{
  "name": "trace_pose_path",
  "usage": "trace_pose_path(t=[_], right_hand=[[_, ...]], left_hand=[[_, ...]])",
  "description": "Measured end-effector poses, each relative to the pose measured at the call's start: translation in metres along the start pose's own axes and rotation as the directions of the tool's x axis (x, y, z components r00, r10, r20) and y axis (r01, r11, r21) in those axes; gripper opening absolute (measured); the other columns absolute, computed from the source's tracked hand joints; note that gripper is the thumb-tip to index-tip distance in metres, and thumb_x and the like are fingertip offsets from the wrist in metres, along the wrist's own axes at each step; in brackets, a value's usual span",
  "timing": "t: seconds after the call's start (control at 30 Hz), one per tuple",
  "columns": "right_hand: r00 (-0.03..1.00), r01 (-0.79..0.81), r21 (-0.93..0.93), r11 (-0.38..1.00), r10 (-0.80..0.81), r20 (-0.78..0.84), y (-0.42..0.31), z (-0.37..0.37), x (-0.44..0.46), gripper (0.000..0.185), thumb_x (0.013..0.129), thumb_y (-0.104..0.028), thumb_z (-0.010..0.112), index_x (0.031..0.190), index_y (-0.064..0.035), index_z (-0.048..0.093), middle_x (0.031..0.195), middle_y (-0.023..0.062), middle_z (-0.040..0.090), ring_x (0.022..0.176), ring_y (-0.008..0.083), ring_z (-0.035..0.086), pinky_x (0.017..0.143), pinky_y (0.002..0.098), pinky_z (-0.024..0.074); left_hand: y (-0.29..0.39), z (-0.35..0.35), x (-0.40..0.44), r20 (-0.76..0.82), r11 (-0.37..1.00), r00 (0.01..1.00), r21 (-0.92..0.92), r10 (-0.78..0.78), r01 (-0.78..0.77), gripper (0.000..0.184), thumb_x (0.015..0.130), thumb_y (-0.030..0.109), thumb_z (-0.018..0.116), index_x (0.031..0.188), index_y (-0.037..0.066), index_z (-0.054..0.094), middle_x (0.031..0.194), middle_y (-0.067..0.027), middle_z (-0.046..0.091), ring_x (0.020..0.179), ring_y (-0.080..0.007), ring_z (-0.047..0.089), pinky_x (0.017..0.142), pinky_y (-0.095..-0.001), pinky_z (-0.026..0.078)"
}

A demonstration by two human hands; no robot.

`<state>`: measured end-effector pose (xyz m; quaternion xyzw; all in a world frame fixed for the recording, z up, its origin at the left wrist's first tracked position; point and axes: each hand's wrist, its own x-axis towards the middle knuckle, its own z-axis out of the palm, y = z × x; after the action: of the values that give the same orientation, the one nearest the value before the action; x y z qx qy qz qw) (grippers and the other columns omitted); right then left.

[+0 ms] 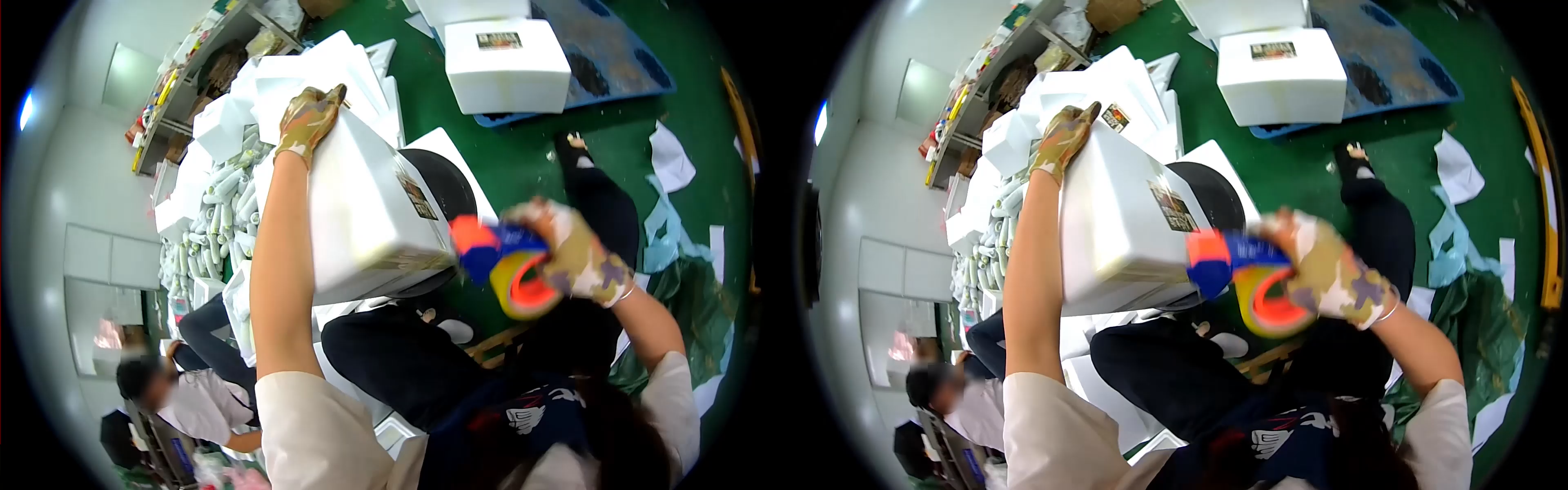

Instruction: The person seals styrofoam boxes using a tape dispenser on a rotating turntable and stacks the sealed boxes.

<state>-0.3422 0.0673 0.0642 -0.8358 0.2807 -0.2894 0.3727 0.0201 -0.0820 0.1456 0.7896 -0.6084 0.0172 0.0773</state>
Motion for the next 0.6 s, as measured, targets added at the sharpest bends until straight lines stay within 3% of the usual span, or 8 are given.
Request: trace_pose_path(t=[0.03, 0.1, 0.17, 0.23, 0.27, 0.37, 0.47, 0.6], right_hand=[[0.987, 0.055, -0.101, 0.993, -0.069, -0.147, -0.016, -0.014, 0.019, 0.059, 0.06, -0.001, 0.063, 0.118, -0.0024, 0.052, 0.101, 0.0206, 0.058, 0.093, 0.0397, 0.058, 0.082, 0.0411, 0.0474], [0.928, 0.157, -0.26, 0.953, -0.232, -0.292, -0.033, -0.026, 0.073, 0.055, 0.063, 0.002, 0.062, 0.117, -0.0035, 0.053, 0.103, 0.0196, 0.057, 0.094, 0.0392, 0.057, 0.082, 0.0415, 0.0471], [0.872, 0.255, -0.386, 0.887, -0.383, -0.305, -0.042, -0.027, 0.125, 0.056, 0.064, 0.002, 0.064, 0.118, -0.0053, 0.053, 0.103, 0.017, 0.056, 0.093, 0.0375, 0.057, 0.079, 0.0416, 0.0475], [0.893, 0.266, -0.525, 0.809, -0.411, -0.18, -0.036, -0.023, 0.157, 0.058, 0.065, -0.007, 0.071, 0.12, -0.0086, 0.053, 0.103, 0.0166, 0.052, 0.093, 0.0353, 0.056, 0.078, 0.0399, 0.0479], [0.911, 0.258, -0.582, 0.771, -0.395, -0.119, -0.031, -0.019, 0.164, 0.059, 0.066, -0.012, 0.073, 0.121, -0.0087, 0.052, 0.103, 0.0163, 0.052, 0.094, 0.0349, 0.056, 0.078, 0.0405, 0.0481], [0.932, 0.291, -0.611, 0.736, -0.362, 0.008, 0.003, -0.004, 0.169, 0.077, 0.064, -0.027, 0.079, 0.131, -0.0086, 0.046, 0.106, 0.0165, 0.051, 0.096, 0.0334, 0.056, 0.08, 0.0399, 0.0488], [0.925, 0.304, -0.535, 0.788, -0.378, -0.031, 0.038, 0.026, 0.175, 0.073, 0.064, -0.017, 0.076, 0.131, -0.0079, 0.047, 0.106, 0.0186, 0.053, 0.096, 0.0369, 0.056, 0.083, 0.0404, 0.0487], [0.915, 0.236, -0.27, 0.933, -0.307, -0.262, 0.038, 0.041, 0.183, 0.065, 0.062, 0.002, 0.06, 0.126, -0.0041, 0.049, 0.105, 0.0192, 0.056, 0.097, 0.0398, 0.057, 0.088, 0.0392, 0.0476]], left_hand=[[-0.013, -0.013, -0.008, -0.025, 1.0, 1.0, -0.017, -0.017, 0.016, 0.056, 0.086, 0.054, 0.052, 0.115, 0.006, 0.063, 0.113, -0.0157, 0.063, 0.109, -0.0316, 0.058, 0.093, -0.0396, 0.044], [-0.045, -0.037, -0.047, -0.141, 0.707, 0.984, -0.685, 0.109, -0.176, 0.06, 0.088, 0.053, 0.052, 0.123, 0.004, 0.055, 0.122, -0.0175, 0.058, 0.115, -0.0298, 0.053, 0.095, -0.0372, 0.042], [-0.103, -0.055, -0.088, -0.323, 0.832, 0.946, -0.524, 0.003, -0.181, 0.06, 0.091, 0.047, 0.054, 0.129, 0.002, 0.047, 0.13, -0.0185, 0.051, 0.117, -0.0275, 0.05, 0.098, -0.0353, 0.041], [-0.154, -0.042, -0.165, -0.447, 0.387, 0.891, -0.81, 0.079, -0.441, 0.055, 0.095, 0.03, 0.051, 0.139, 0.0, 0.034, 0.139, -0.0175, 0.041, 0.125, -0.0254, 0.043, 0.104, -0.036, 0.036], [-0.183, -0.013, -0.207, -0.47, 0.384, 0.881, -0.804, 0.058, -0.455, 0.055, 0.095, 0.03, 0.051, 0.139, 0.0, 0.034, 0.139, -0.0175, 0.041, 0.125, -0.0254, 0.043, 0.104, -0.036, 0.036], [-0.18, 0.05, -0.297, -0.308, 0.734, 0.95, -0.632, 0.058, -0.25, 0.055, 0.096, 0.022, 0.048, 0.142, 0.0, 0.026, 0.142, -0.0153, 0.037, 0.133, -0.0263, 0.034, 0.111, -0.0393, 0.026], [-0.108, 0.099, -0.299, -0.202, 0.224, 0.926, -0.965, -0.318, -0.133, 0.074, 0.072, 0.024, 0.08, 0.128, -0.004, 0.04, 0.119, -0.0157, 0.054, 0.106, -0.0254, 0.055, 0.094, -0.0377, 0.044], [-0.102, 0.103, -0.263, -0.634, 0.651, 0.676, -0.699, -0.375, -0.296, 0.053, 0.066, 0.036, 0.083, 0.091, -0.004, 0.057, 0.078, -0.0106, 0.063, 0.07, -0.0222, 0.062, 0.063, -0.0319, 0.05]])
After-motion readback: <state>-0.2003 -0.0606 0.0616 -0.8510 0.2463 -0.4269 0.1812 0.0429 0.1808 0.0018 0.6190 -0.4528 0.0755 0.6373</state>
